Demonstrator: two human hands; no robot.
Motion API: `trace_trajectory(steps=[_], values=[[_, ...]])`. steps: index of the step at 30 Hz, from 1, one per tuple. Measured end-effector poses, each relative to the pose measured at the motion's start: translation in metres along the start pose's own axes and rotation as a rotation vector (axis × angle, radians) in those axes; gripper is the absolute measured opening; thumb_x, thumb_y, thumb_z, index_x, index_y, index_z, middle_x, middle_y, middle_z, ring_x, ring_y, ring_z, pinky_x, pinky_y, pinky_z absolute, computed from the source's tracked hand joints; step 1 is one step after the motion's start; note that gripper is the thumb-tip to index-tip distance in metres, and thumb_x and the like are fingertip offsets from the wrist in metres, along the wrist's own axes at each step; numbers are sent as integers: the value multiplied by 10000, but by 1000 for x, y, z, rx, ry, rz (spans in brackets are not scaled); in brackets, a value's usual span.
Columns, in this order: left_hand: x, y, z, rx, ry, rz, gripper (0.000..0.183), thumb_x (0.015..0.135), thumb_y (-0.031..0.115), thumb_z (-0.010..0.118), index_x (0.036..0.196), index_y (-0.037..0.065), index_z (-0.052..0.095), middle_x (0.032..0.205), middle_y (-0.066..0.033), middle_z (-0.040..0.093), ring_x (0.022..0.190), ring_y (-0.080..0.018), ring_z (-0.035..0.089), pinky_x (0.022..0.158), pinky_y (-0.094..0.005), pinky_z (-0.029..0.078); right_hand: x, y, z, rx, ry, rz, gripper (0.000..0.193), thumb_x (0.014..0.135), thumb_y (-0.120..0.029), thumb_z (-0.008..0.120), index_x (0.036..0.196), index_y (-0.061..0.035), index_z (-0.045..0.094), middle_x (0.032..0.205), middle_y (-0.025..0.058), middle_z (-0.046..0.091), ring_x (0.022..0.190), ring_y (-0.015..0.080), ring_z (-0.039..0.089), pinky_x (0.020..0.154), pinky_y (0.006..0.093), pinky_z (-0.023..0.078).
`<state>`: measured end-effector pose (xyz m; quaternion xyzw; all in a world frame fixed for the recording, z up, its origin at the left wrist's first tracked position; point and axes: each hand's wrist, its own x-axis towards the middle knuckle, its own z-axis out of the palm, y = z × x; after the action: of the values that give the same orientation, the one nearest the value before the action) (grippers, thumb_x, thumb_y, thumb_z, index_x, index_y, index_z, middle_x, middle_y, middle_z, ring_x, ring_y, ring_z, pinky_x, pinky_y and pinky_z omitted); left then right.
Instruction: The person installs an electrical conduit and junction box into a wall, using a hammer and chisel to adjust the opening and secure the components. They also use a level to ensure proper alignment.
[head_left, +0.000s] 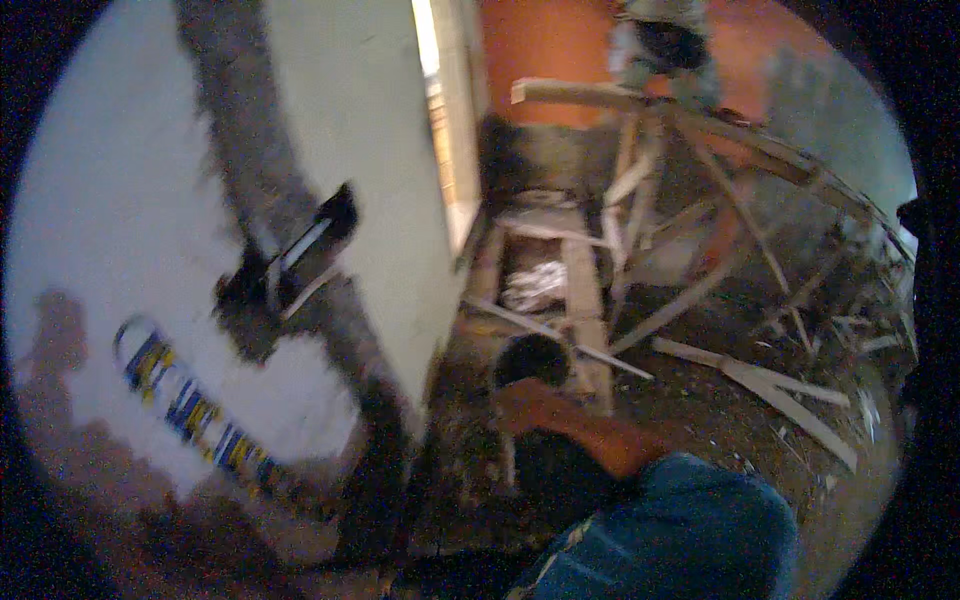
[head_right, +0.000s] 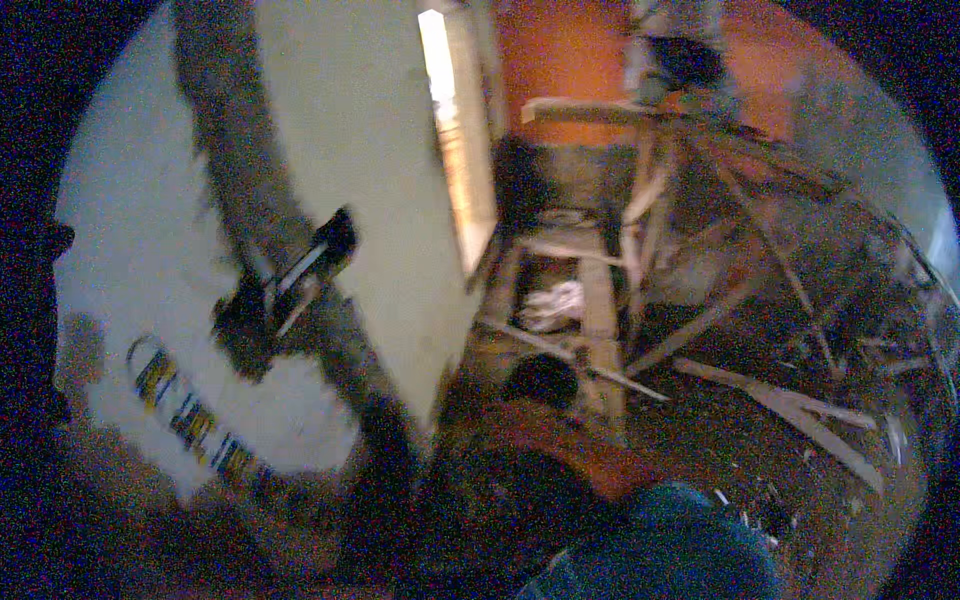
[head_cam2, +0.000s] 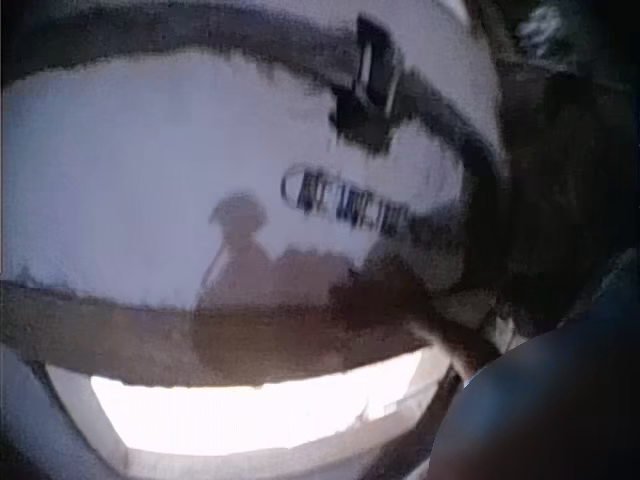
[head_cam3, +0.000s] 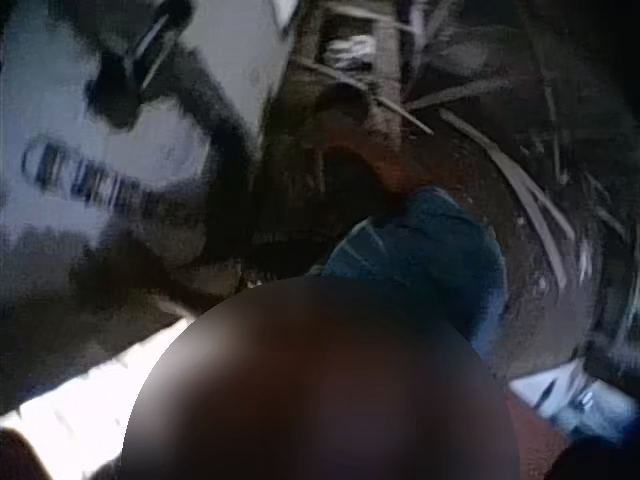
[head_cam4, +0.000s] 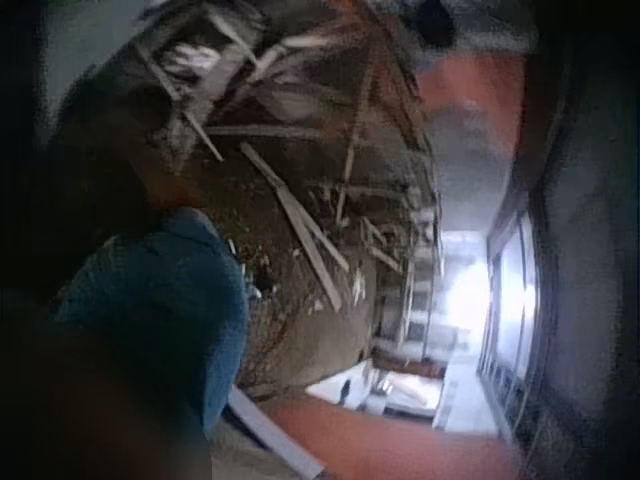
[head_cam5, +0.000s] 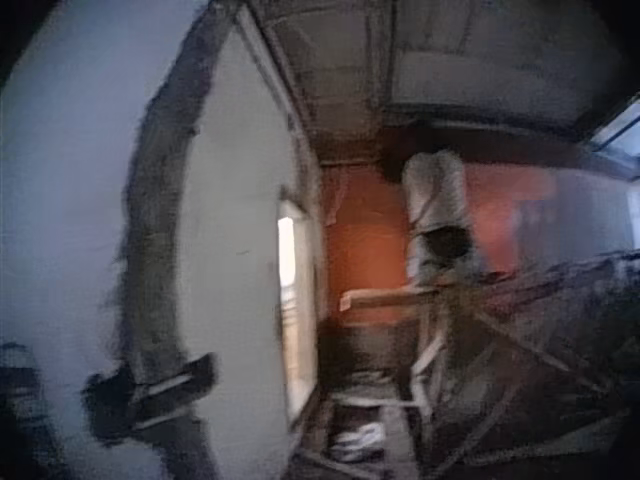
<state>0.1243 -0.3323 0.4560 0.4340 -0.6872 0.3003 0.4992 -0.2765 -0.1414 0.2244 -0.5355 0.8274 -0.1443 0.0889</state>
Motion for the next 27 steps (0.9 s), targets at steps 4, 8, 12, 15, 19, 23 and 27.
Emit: trace_trajectory(steps=[4,8,12,15,19,23,27], values=[[11,23,-10,9,-13,-25,707,851,477,709,1427,122,506,1541,-178,399,1436,-410,326,1190,-610,117,-7,4,-2,-151,-77,-19,519,847,-543,607,1042,-71,695,945,175,709,910,399,683,812,522,555],[16,35,-19,1,-54,-36,704,850,476,710,1426,125,508,1543,-178,397,1436,-409,326,1189,-611,116,-24,13,-21,-192,66,-85,504,859,-525,604,1067,-72,678,947,179,709,912,399,684,799,528,557],[16,34,-27,-11,-84,-64,702,849,475,711,1425,128,510,1544,-178,395,1436,-408,327,1189,-611,115,-45,15,-53,-297,-145,96,490,885,-508,589,1112,-79,659,999,186,702,963,396,675,811,522,552],[17,28,-32,-12,-103,-70,700,848,474,712,1424,130,512,1545,-179,394,1436,-408,327,1188,-611,114,-60,9,-76,-226,-16,112,474,911,-493,569,1137,-82,642,1001,193,696,972,403,668,813,533,542],[14,22,-35,-20,-127,-78,698,847,473,713,1424,133,514,1546,-179,392,1436,-407,327,1188,-611,113,-72,5,-98,-321,-134,262,458,930,-482,552,1154,-91,634,1003,194,693,971,410,666,823,543,535],[9,15,-38,-16,-147,-93,696,846,472,714,1423,136,516,1547,-179,389,1436,-406,327,1187,-612,113,-78,15,-96,-317,-137,295,458,927,-482,553,1153,-95,648,1037,189,692,974,400,669,847,545,533],[0,6,-37,-4,-159,-106,694,845,470,714,1422,139,518,1548,-179,387,1435,-406,328,1187,-612,112,-68,23,-88,-345,-186,319,477,885,-541,591,1150,-154,679,1094,196,685,1010,380,662,866,529,531]])
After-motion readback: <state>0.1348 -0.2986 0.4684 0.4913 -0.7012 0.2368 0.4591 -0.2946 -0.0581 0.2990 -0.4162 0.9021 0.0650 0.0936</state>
